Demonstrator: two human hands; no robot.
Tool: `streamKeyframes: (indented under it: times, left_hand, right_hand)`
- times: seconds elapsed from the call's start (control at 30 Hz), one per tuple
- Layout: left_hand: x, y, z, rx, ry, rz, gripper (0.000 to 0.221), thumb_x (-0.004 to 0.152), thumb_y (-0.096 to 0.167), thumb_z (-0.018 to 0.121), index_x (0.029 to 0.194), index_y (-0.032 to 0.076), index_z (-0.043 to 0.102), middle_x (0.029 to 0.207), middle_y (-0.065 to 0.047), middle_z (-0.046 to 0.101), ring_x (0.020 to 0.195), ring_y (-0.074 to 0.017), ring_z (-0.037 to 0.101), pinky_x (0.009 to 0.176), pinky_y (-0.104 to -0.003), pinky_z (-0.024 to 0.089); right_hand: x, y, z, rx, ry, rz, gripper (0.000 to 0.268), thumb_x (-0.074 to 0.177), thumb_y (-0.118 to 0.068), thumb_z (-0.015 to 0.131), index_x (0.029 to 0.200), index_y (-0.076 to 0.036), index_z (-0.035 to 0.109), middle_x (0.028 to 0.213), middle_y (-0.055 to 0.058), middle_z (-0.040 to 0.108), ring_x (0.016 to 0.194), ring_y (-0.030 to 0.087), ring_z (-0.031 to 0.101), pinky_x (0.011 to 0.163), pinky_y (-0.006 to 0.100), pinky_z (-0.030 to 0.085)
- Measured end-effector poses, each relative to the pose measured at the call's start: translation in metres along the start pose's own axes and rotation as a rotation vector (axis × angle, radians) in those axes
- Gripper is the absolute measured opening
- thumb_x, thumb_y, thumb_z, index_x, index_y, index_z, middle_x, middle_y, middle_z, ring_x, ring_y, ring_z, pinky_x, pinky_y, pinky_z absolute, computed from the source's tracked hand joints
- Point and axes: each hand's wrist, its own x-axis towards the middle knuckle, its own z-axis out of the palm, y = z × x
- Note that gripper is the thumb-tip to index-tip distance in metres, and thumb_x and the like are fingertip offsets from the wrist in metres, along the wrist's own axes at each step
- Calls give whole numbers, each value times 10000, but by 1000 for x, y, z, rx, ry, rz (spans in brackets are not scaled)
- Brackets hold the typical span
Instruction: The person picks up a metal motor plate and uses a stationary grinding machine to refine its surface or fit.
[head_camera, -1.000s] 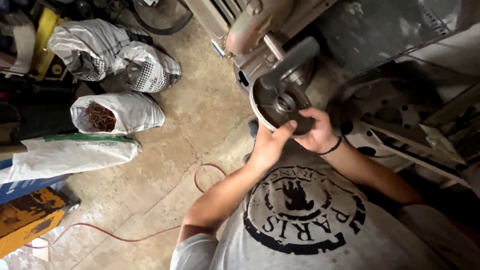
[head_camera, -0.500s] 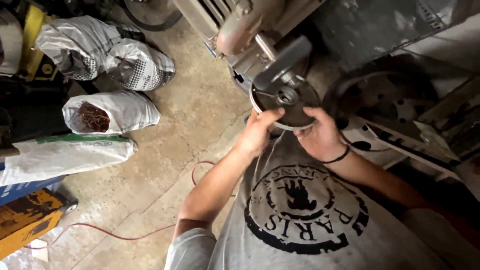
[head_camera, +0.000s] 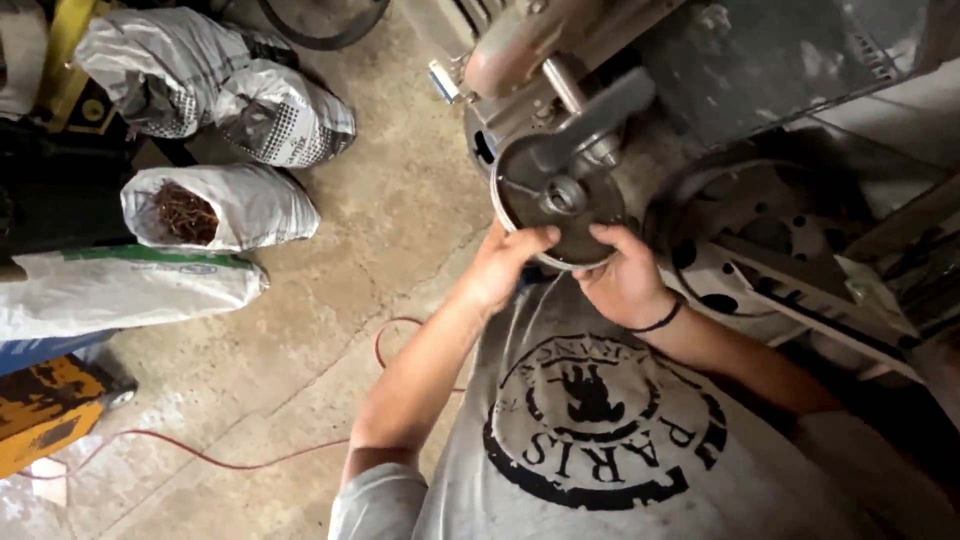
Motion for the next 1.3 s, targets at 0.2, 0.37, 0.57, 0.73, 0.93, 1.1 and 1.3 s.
streamKeyframes:
  times: [0.2,0.37,0.57,0.73,0.93,1.1,1.3]
  left_hand:
    - [-5,-13,-9,290,-92,129,485,822,114,821,1230,-7,588,1135,-212,666,1147,-319,634,1016,-521,498]
    - [-2,-10,-33,104,-60,198,531,786,93,861,1266,28,643,1152,-141,693,1086,-238,645,985,-468,526]
    - [26,-40,-67,272,-59,235,446,865,29,756,1293,18,634,1144,-153,688,1105,-224,601,974,-456,501]
    - [41,-29,-47,433,-67,236,659,846,1,669,1480,65,504,1303,-236,626,1263,-310,572,1087,-498,446]
    - [21,5,-15,476,-60,221,825,748,28,723,1523,73,441,1371,-273,582,1337,-374,538,1138,-539,406]
    - [30,-1,-10,383,-60,203,840,683,13,741,1483,63,489,1296,-248,611,1250,-341,580,1090,-522,435]
    - [51,5,-24,361,-81,195,702,606,-44,648,1305,24,613,1062,-172,617,1070,-283,612,943,-445,514]
  right_hand:
    - [54,-5,-36,0,-169,146,301,919,-123,579,1160,32,670,1142,229,734,984,362,749,888,472,617]
    - [105,2,-77,-227,-148,96,421,900,-102,623,1319,-59,632,1213,133,715,996,322,752,847,426,633]
    - [89,-9,-53,-774,-135,-209,602,970,-102,644,1500,-198,377,1262,13,623,875,135,719,676,274,648]
    - [109,-12,-64,-494,-132,-188,675,961,-67,674,1560,-207,395,481,86,546,452,181,648,553,285,633]
    - [110,-7,-71,-405,-238,-89,448,971,-107,587,1394,-245,536,1183,106,701,939,284,749,666,444,656]
    - [96,-4,-62,-345,-192,-102,319,977,-136,591,1281,-232,595,1132,86,723,913,288,755,627,397,640]
    - [69,3,-42,-273,-64,-111,121,980,-147,626,1079,-213,651,1040,105,758,841,297,759,598,377,630]
